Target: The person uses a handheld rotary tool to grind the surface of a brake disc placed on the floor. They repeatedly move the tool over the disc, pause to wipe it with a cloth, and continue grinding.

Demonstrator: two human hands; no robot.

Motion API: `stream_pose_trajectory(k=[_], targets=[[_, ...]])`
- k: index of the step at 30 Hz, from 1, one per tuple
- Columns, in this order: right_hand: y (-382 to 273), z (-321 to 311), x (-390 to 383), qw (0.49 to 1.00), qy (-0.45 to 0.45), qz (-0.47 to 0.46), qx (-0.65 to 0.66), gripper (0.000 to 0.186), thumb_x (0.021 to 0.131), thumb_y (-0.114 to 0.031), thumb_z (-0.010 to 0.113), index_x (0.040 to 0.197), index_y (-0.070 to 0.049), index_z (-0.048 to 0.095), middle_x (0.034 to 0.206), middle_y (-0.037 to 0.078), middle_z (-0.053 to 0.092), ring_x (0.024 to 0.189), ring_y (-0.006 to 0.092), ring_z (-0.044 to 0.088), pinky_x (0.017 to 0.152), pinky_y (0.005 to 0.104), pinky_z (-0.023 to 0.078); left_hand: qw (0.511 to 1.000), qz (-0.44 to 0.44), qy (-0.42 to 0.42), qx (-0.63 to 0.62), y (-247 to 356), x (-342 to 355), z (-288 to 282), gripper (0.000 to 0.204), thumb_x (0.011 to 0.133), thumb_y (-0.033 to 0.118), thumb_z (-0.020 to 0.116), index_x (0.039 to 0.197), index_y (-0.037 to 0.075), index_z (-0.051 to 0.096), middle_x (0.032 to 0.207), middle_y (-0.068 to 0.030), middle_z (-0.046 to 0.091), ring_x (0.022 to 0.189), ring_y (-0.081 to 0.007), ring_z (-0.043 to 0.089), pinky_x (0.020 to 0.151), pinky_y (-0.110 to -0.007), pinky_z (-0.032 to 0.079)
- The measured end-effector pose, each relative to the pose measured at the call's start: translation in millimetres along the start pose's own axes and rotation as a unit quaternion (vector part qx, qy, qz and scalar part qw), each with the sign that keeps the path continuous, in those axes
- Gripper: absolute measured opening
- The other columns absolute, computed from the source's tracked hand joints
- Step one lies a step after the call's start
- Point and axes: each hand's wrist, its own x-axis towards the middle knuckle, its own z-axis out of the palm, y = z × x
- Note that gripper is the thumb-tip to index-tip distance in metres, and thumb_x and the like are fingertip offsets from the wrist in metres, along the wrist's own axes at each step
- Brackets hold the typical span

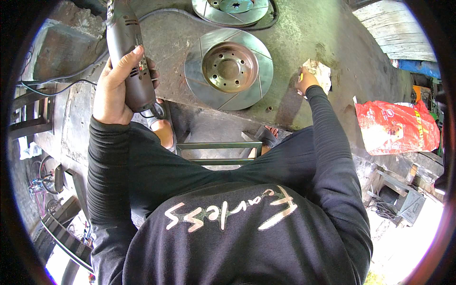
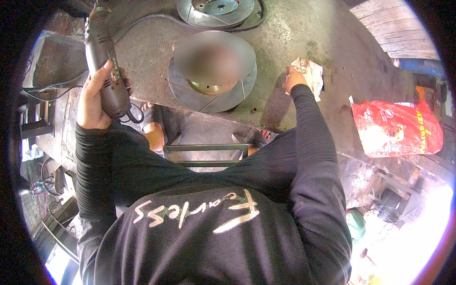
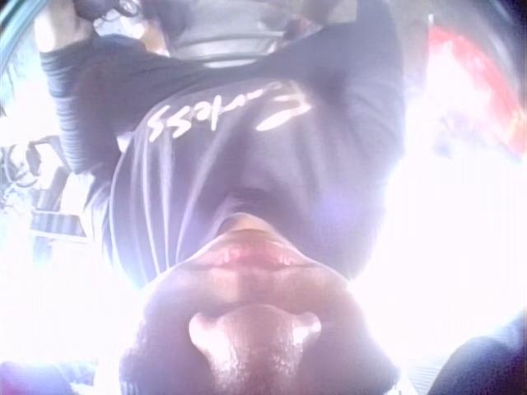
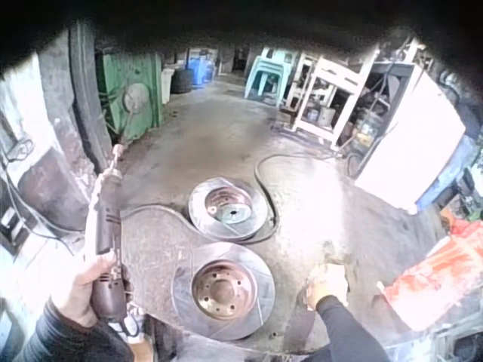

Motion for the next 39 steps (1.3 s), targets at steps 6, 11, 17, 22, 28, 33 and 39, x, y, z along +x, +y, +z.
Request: stream_pose_trajectory(k=[6, 11, 17, 22, 28, 33, 39], targets=[[-48, 6, -11, 0.996, -0.021, -0.054, 0.063, 0.060, 0.069, -0.011, 0.073, 0.124, -0.008, 0.047, 0.110, 0.029, 0.059, 0.101, 0.0411, 0.061, 0.087, 0.0439, 0.050, 1.000, 0.005, 0.023, -0.020, 1, -1, 8, 0.035, 0.083, 0.025, 0.070, 0.104, 0.003, 0.051, 0.077, -0.0102, 0.062, 0.062, -0.0184, 0.061, 0.058, -0.030, 0.052], [-58, 7, -19, 0.997, -0.021, -0.042, 0.060, 0.065, 0.069, -0.014, 0.074, 0.128, -0.010, 0.046, 0.115, 0.033, 0.054, 0.104, 0.0434, 0.059, 0.089, 0.0441, 0.049, 1.000, 0.002, 0.016, -0.024, -2, 1, 7, 0.035, 0.084, 0.025, 0.069, 0.104, 0.003, 0.051, 0.078, -0.0103, 0.062, 0.063, -0.0187, 0.062, 0.059, -0.031, 0.053], [-27, -22, -9, 0.986, 0.036, 0.006, 0.165, 0.071, 0.067, -0.024, 0.079, 0.128, -0.008, 0.047, 0.113, 0.028, 0.060, 0.106, 0.0406, 0.059, 0.091, 0.0432, 0.048, 1.000, 0.003, 0.006, -0.019, -2, 1, 3, 0.032, 0.086, 0.026, 0.067, 0.103, 0.003, 0.052, 0.080, -0.0103, 0.062, 0.065, -0.0191, 0.062, 0.059, -0.031, 0.052], [52, -12, 15, 0.968, 0.110, 0.225, 0.001, 0.068, 0.074, -0.039, 0.071, 0.135, -0.022, 0.048, 0.135, 0.019, 0.050, 0.132, 0.0342, 0.038, 0.104, 0.0483, 0.036, 1.000, 0.006, 0.011, -0.013, 1, -1, -2, 0.029, 0.090, 0.028, 0.062, 0.100, 0.003, 0.054, 0.082, -0.0104, 0.062, 0.069, -0.0199, 0.063, 0.063, -0.032, 0.053], [81, 19, 32, 0.962, 0.165, 0.208, 0.063, 0.050, 0.077, -0.025, 0.068, 0.123, -0.012, 0.055, 0.121, 0.017, 0.061, 0.117, 0.0312, 0.054, 0.098, 0.0412, 0.043, 0.999, 0.022, 0.034, -0.037, 6, -5, 3, 0.033, 0.083, 0.028, 0.070, 0.099, 0.006, 0.052, 0.078, -0.0085, 0.062, 0.063, -0.0168, 0.060, 0.057, -0.030, 0.051], [-4, -36, 18, 0.906, 0.338, -0.008, 0.255, 0.048, 0.078, -0.014, 0.062, 0.126, -0.007, 0.054, 0.118, 0.021, 0.061, 0.105, 0.0372, 0.061, 0.093, 0.0407, 0.047, 0.998, 0.014, 0.047, -0.042, 10, -14, -13, 0.034, 0.082, 0.029, 0.071, 0.100, 0.007, 0.052, 0.078, -0.0089, 0.062, 0.063, -0.0170, 0.061, 0.055, -0.030, 0.051], [-169, -31, -57, 0.953, 0.193, -0.226, 0.065, 0.048, 0.082, -0.022, 0.060, 0.127, -0.006, 0.053, 0.113, 0.023, 0.060, 0.099, 0.0368, 0.063, 0.085, 0.0423, 0.051, 0.995, 0.012, 0.069, -0.073, 12, -25, -15, 0.035, 0.083, 0.028, 0.070, 0.099, 0.004, 0.052, 0.078, -0.0105, 0.061, 0.062, -0.0184, 0.061, 0.052, -0.033, 0.052]])
